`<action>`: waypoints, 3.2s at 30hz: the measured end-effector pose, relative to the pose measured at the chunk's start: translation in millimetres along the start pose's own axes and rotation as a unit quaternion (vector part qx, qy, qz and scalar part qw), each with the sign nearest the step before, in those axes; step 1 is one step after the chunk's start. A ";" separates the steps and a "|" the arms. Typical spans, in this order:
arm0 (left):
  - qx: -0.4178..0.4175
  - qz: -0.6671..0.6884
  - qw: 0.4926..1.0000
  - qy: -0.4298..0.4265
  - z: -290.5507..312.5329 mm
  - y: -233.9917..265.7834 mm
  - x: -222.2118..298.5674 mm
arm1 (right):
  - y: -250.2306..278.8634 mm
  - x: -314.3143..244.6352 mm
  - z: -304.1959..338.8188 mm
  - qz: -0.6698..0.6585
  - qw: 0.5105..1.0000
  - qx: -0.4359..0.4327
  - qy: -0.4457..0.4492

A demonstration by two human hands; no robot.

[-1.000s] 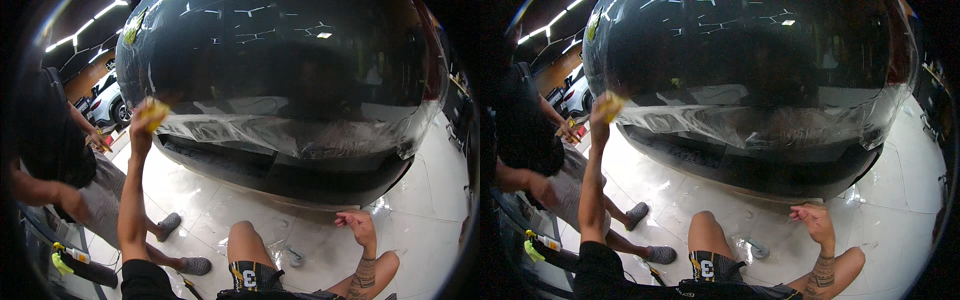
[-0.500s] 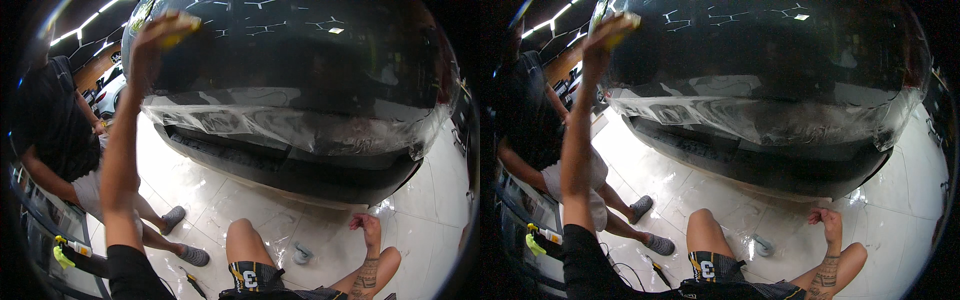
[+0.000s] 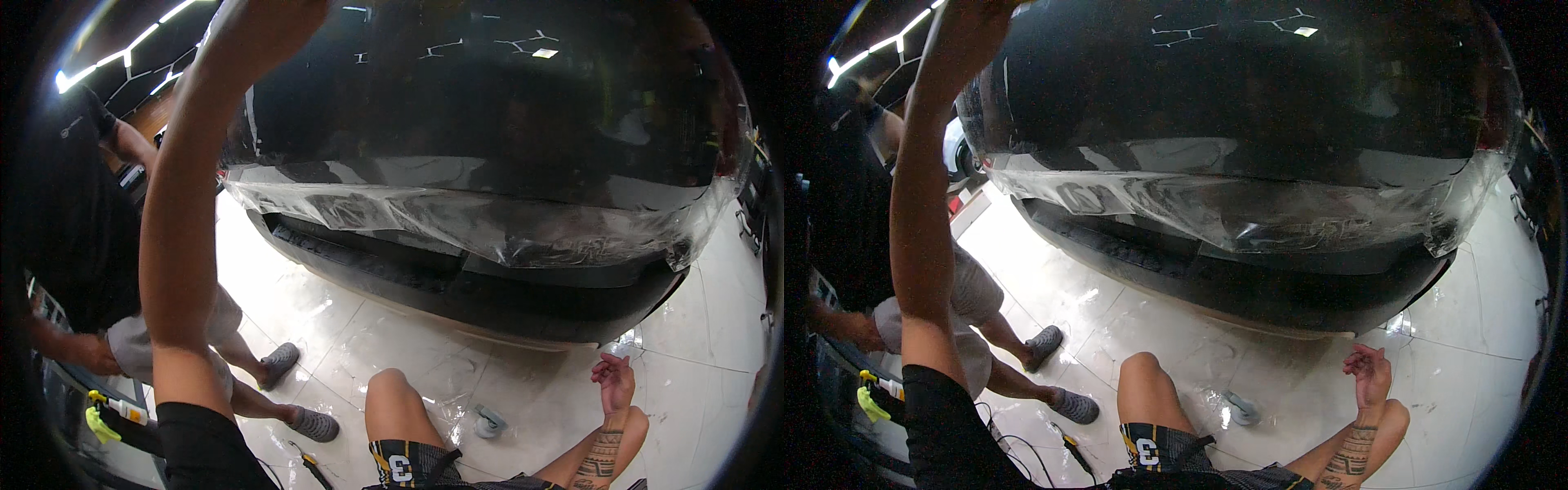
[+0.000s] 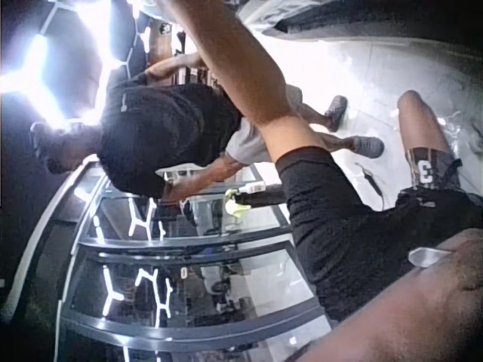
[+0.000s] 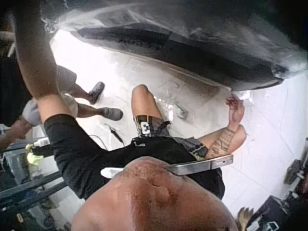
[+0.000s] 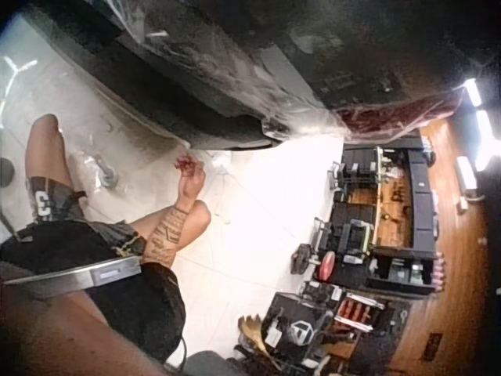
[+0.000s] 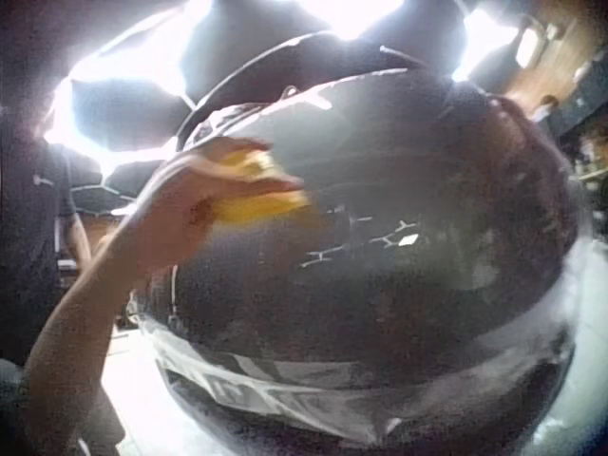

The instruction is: The person applies a protective film to the rear bumper of a car using a yellow squeegee and a metal trim tool. They smooth the film, tuck edges into crevices, and trim excess material along the bumper's contours.

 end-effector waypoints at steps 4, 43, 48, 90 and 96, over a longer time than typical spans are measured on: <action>0.094 -0.041 0.987 -0.123 22.7 -27.0 40.5 | 9.4 8.3 1.4 0.007 1.000 0.009 -0.016; 0.009 0.091 0.960 0.266 335.1 -159.5 4.4 | 36.8 11.3 5.1 -0.054 0.996 -0.033 -0.070; 0.043 0.114 0.982 0.141 221.8 -104.0 48.4 | 71.8 -3.6 12.6 -0.073 0.996 -0.004 -0.042; -0.270 0.360 0.021 0.893 455.8 192.5 770.0 | -162.6 -289.9 126.3 0.251 0.585 -0.358 0.683; -0.338 0.447 -0.051 0.826 474.7 183.9 765.2 | -222.5 -221.0 77.4 0.290 0.724 -0.388 0.491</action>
Point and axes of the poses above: each hand's wrist, its own z-axis away from the middle knuckle, its own y-axis out of the back of the hand, x = y × z, the point moved 8 cm from there along -z, towards the middle knuckle, and after that the axes turned 14 degrees about -y, right-handed, at the moved point
